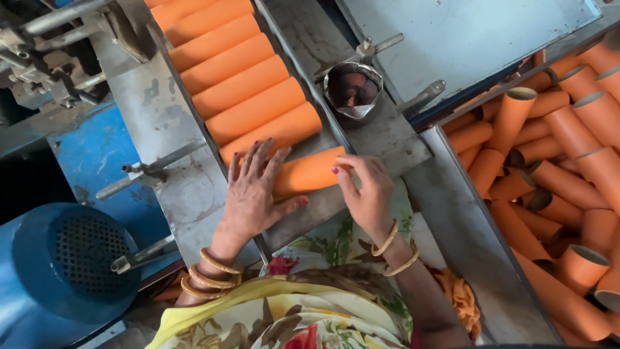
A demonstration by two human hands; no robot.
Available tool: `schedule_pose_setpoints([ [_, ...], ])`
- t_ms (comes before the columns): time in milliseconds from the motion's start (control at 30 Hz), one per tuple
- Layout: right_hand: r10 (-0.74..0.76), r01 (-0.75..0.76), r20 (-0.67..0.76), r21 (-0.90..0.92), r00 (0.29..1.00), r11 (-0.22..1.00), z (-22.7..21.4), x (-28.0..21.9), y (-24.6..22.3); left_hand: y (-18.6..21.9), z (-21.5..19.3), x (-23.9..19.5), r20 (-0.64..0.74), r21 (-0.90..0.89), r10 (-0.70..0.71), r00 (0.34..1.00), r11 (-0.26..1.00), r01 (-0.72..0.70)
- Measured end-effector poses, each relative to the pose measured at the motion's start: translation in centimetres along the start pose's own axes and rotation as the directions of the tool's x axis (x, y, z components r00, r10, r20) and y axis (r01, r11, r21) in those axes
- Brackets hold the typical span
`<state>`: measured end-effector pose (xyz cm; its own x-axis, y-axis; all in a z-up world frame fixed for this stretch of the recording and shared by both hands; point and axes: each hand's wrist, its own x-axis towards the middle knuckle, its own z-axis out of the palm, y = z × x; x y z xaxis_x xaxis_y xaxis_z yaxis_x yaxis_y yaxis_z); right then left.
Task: The person repeatedly picks orange cylindrical objects from a metal tray and places them into a machine's input slot. The person handles the cylinders one at a time, moving them from the tray to the machine throughout the clip.
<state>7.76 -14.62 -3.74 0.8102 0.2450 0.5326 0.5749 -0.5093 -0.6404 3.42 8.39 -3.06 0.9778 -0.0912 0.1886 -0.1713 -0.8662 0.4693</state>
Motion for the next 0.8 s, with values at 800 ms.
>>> schedule_pose_setpoints([
  [800,0.337,-0.075,0.089,-0.893,0.937,0.444,-21.0,4.9,26.0,-1.0,1.3,0.6,-0.061,0.197,-0.057,0.997,0.978,0.068],
])
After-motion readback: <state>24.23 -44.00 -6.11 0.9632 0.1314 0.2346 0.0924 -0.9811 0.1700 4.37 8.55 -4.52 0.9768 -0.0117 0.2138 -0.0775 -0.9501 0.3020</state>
